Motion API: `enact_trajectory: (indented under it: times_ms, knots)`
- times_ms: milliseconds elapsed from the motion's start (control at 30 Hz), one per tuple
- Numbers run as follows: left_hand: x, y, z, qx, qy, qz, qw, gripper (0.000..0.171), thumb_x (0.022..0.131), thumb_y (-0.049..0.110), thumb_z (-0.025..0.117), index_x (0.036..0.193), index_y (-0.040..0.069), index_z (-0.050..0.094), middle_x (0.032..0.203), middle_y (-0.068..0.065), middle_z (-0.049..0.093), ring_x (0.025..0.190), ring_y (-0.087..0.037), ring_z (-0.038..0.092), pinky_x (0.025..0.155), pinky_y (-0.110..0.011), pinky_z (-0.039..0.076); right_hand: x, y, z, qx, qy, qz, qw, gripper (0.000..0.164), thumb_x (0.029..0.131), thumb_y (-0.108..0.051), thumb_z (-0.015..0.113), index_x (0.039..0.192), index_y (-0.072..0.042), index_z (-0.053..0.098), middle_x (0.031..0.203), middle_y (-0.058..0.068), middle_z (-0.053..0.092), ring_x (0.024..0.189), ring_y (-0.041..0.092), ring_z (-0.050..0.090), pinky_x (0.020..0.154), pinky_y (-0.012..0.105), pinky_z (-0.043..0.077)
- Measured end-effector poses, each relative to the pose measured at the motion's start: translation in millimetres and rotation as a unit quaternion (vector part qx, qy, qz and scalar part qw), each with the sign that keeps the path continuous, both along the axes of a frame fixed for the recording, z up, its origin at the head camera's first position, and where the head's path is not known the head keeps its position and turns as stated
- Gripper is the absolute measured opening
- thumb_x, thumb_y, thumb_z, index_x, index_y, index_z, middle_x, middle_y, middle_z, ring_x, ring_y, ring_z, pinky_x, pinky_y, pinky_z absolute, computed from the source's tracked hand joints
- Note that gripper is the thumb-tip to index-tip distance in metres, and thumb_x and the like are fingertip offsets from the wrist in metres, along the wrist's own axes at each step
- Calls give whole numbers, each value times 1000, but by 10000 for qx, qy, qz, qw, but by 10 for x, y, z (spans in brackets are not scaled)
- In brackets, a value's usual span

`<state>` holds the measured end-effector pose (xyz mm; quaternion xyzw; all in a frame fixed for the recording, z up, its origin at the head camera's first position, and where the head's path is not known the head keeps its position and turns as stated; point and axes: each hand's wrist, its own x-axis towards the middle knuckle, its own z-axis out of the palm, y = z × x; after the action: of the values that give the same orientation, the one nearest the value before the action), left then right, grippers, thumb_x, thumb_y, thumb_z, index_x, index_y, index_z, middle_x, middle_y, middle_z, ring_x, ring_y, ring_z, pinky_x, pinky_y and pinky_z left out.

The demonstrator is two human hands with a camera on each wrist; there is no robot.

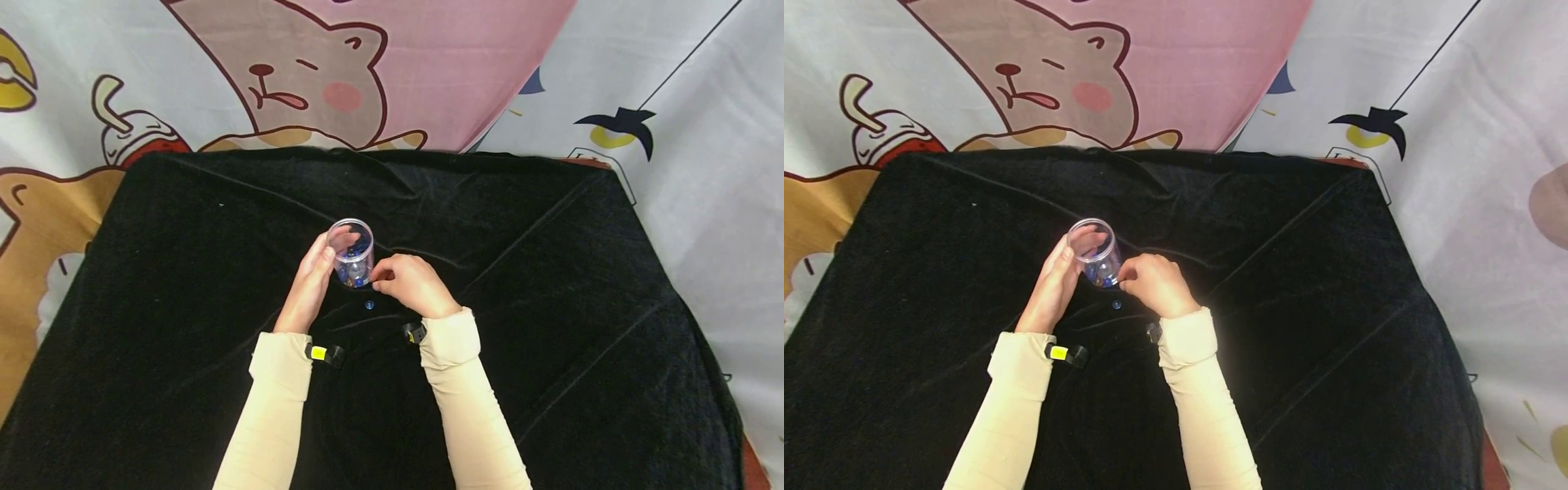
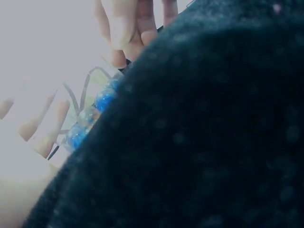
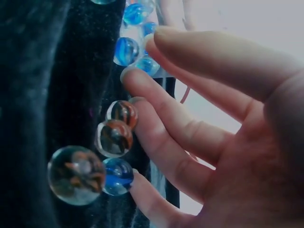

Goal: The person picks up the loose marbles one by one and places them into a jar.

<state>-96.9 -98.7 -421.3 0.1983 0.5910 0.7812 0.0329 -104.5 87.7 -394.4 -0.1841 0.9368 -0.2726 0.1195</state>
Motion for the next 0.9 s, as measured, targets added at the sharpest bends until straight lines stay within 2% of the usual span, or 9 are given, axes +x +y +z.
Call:
enact_trajectory:
  times_ms: [200, 467, 567, 767, 900]
  knots:
    - [14, -3, 25, -83, -41, -12, 10000, 41, 97, 21, 28, 132, 0, 34, 131, -28, 37, 124, -36, 30, 101, -54, 12, -6, -12, -31, 248, 146, 3, 9996, 9, 79, -23, 67, 87, -20, 68, 73, -11, 60, 72, 8, 54, 72, 33, 41]
    - [-58, -16, -129, -126, -174, 14, 9998, 44, 96, 30, 32, 133, 5, 36, 132, -20, 39, 125, -28, 33, 103, -50, 13, -1, -51, -47, 530, 96, -167, 9984, 8, 77, -27, 68, 83, -22, 67, 71, -12, 57, 73, 8, 53, 72, 38, 34]
    - [-52, -17, -111, -138, -150, 16, 9998, 44, 97, 29, 31, 133, 4, 36, 132, -21, 39, 125, -30, 33, 103, -50, 13, 0, -62, -53, 659, 125, -214, 9975, 8, 76, -28, 69, 82, -23, 66, 71, -12, 55, 72, 7, 52, 71, 37, 34]
    - [4, -6, 10, -146, -53, -35, 9999, 41, 98, 20, 26, 132, -2, 34, 131, -26, 37, 125, -35, 30, 102, -52, 12, 1, -64, -67, 746, 206, -214, 9968, 6, 76, -27, 69, 81, -23, 65, 70, -12, 54, 71, 8, 51, 71, 37, 34]
    - [6, -7, 3, -201, -103, -26, 9997, 42, 97, 24, 29, 132, 0, 35, 131, -23, 38, 125, -32, 31, 103, -51, 12, 0, -56, -71, 727, 271, -208, 9968, 6, 78, -27, 67, 81, -23, 66, 69, -12, 55, 70, 8, 52, 71, 37, 35]
